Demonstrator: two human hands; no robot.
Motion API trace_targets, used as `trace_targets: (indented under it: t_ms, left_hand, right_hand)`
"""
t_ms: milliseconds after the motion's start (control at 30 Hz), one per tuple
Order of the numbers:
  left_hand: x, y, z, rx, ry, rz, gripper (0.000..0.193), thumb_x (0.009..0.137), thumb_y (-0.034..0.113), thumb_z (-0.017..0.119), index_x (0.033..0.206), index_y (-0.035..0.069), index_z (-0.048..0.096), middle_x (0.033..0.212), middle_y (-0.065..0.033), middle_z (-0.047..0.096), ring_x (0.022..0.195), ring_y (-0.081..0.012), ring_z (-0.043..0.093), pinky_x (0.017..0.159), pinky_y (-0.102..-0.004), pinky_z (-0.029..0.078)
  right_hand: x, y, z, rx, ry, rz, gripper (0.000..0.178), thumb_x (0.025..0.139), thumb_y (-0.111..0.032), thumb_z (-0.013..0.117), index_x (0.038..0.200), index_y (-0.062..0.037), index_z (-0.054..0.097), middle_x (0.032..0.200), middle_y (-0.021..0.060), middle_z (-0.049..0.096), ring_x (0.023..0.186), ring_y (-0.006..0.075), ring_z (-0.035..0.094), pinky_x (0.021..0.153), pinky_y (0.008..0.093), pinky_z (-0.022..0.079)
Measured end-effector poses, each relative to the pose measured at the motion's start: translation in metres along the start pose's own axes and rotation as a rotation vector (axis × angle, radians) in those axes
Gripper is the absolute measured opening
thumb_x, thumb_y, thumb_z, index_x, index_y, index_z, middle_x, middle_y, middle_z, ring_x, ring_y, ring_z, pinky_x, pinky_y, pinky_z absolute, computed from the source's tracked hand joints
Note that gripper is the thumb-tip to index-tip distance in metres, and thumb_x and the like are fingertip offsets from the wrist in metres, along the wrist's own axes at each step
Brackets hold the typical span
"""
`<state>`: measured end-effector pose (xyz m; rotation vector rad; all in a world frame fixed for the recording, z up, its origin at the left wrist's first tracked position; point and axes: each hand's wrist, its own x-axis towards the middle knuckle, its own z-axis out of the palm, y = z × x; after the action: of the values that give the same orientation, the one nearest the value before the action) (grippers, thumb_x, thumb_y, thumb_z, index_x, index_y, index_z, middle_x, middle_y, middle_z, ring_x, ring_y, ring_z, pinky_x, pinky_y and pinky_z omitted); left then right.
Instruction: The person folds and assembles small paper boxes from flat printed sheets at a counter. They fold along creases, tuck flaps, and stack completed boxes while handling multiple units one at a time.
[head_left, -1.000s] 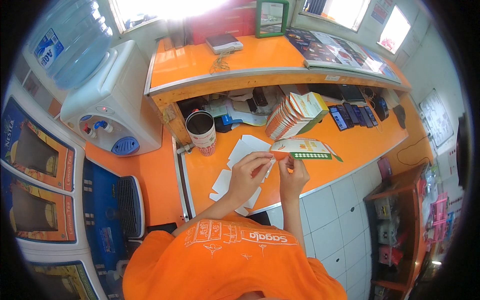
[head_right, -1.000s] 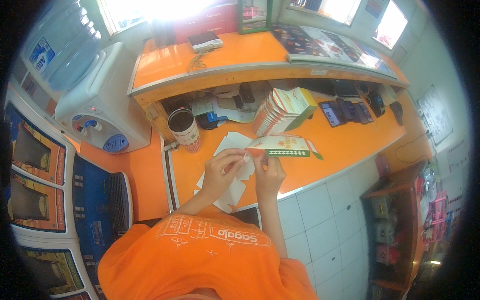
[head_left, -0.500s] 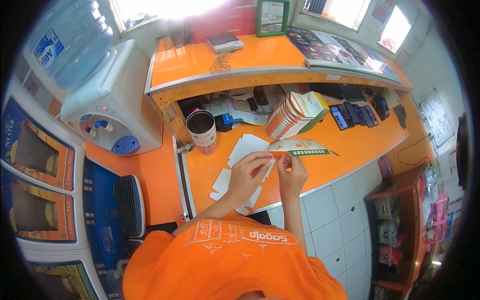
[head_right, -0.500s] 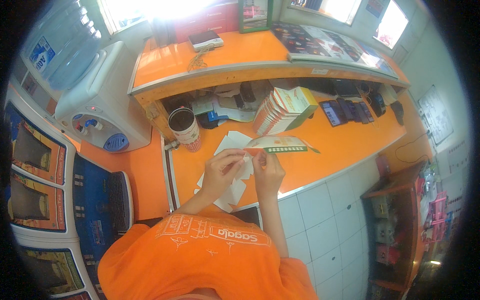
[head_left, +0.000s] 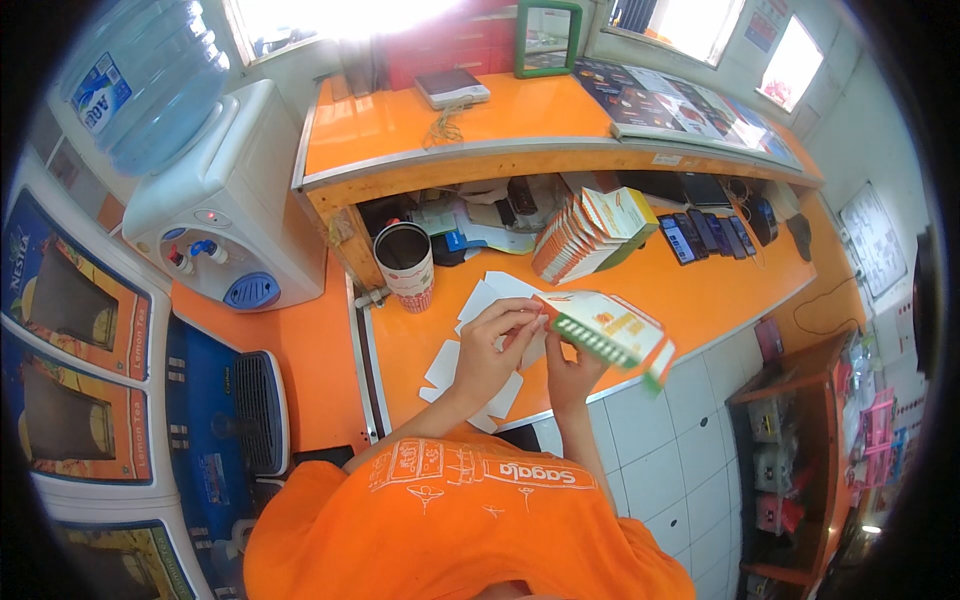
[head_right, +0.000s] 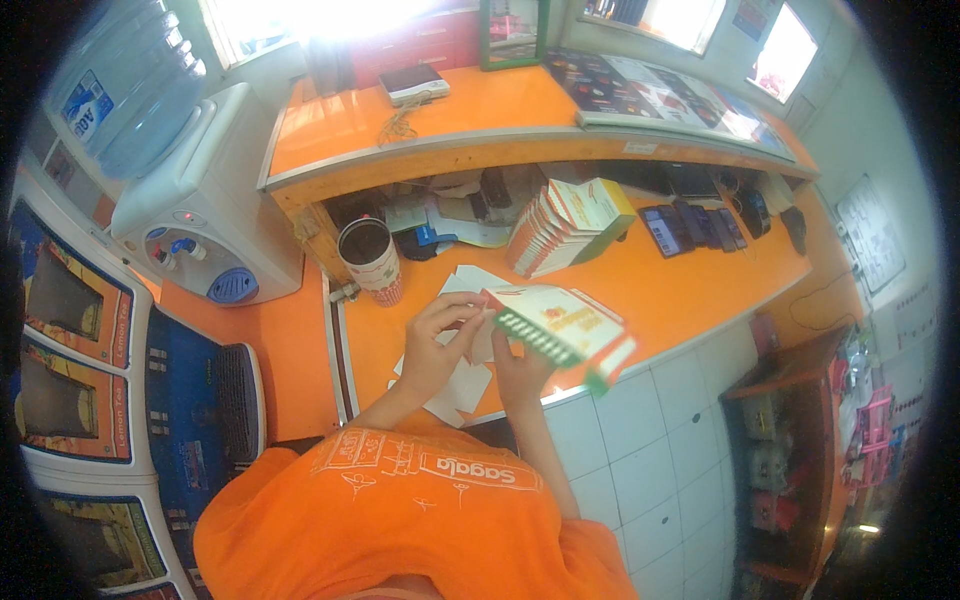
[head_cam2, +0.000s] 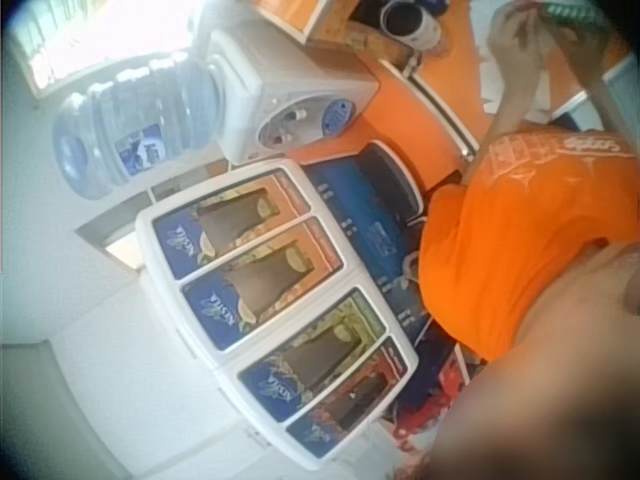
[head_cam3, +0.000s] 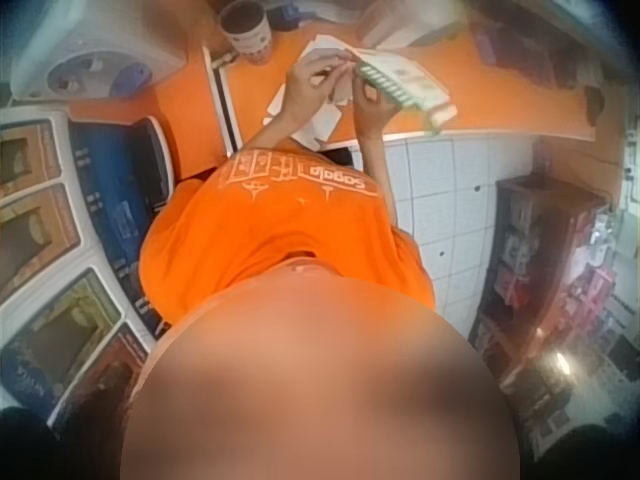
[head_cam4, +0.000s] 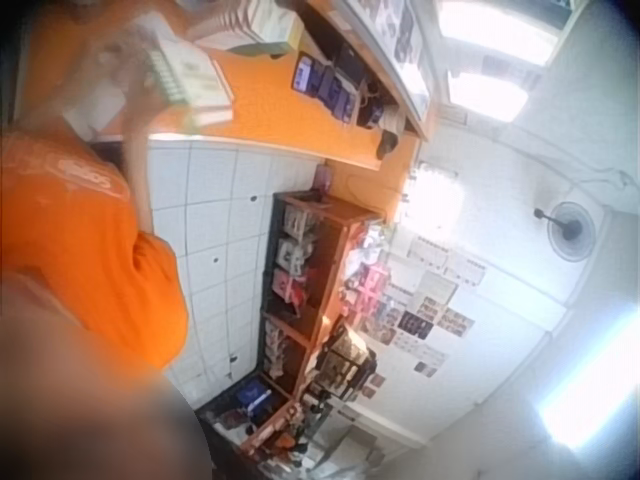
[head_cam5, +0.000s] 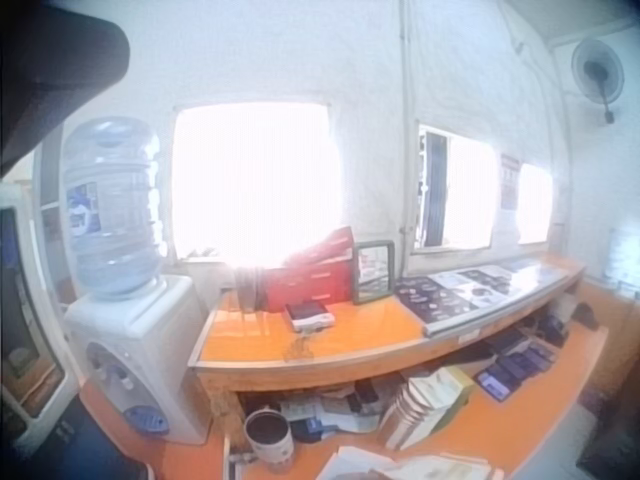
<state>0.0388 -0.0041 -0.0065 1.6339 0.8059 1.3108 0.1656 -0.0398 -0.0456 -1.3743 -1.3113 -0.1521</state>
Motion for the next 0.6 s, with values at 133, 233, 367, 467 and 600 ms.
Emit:
trace_targets:
  t_ms: [133, 233, 367, 467, 600]
  left_hand:
    - [0.005, -0.001, -0.003, -0.014, 0.038, 0.025, 0.013, 0.086, 0.006, 0.065, 0.097, 0.004, 0.072, 0.104, -0.0087, 0.068, 0.086, -0.0148, 0.066, 0.067, -0.0251, 0.054]
    - [0.005, 0.0, -0.005, -0.021, 0.029, 0.018, 0.013, 0.086, 0.006, 0.065, 0.097, 0.004, 0.073, 0.104, -0.0085, 0.068, 0.085, -0.0142, 0.066, 0.068, -0.0248, 0.053]
    - [0.003, 0.004, -0.006, -0.053, -0.013, -0.024, 0.015, 0.088, 0.004, 0.063, 0.099, 0.003, 0.072, 0.106, -0.0093, 0.065, 0.094, -0.0154, 0.063, 0.08, -0.0262, 0.052]
    - [0.003, 0.005, -0.005, -0.062, -0.007, -0.016, 0.013, 0.087, 0.004, 0.063, 0.097, 0.001, 0.071, 0.104, -0.0096, 0.066, 0.094, -0.0156, 0.063, 0.079, -0.027, 0.052]
    - [0.002, 0.004, -0.004, -0.019, 0.029, 0.023, 0.011, 0.086, 0.004, 0.065, 0.094, 0.001, 0.071, 0.101, -0.0094, 0.067, 0.091, -0.0166, 0.064, 0.074, -0.0275, 0.052]
  right_hand:
    - [-0.017, -0.007, 0.016, -0.017, 0.072, -0.092, 0.032, 0.078, -0.001, 0.072, 0.109, 0.0008, 0.063, 0.092, 0.009, 0.063, 0.085, 0.0155, 0.061, 0.076, 0.0286, 0.048]
    - [-0.022, -0.008, 0.014, 0.042, 0.024, -0.043, 0.033, 0.078, -0.002, 0.071, 0.109, 0.0008, 0.062, 0.093, 0.0095, 0.063, 0.086, 0.0163, 0.061, 0.077, 0.0291, 0.048]
    - [-0.022, -0.007, 0.009, 0.075, -0.007, 0.0, 0.033, 0.079, -0.002, 0.07, 0.111, 0.0007, 0.062, 0.096, 0.0102, 0.062, 0.088, 0.0175, 0.06, 0.078, 0.0297, 0.048]
    - [-0.021, -0.008, 0.007, 0.093, -0.02, 0.025, 0.033, 0.08, -0.002, 0.069, 0.112, 0.0007, 0.061, 0.098, 0.0107, 0.061, 0.09, 0.0184, 0.06, 0.078, 0.0301, 0.048]
    - [-0.022, -0.007, 0.006, 0.109, -0.032, 0.046, 0.034, 0.08, -0.003, 0.069, 0.113, 0.0006, 0.06, 0.1, 0.0113, 0.061, 0.091, 0.0195, 0.059, 0.079, 0.0307, 0.047]
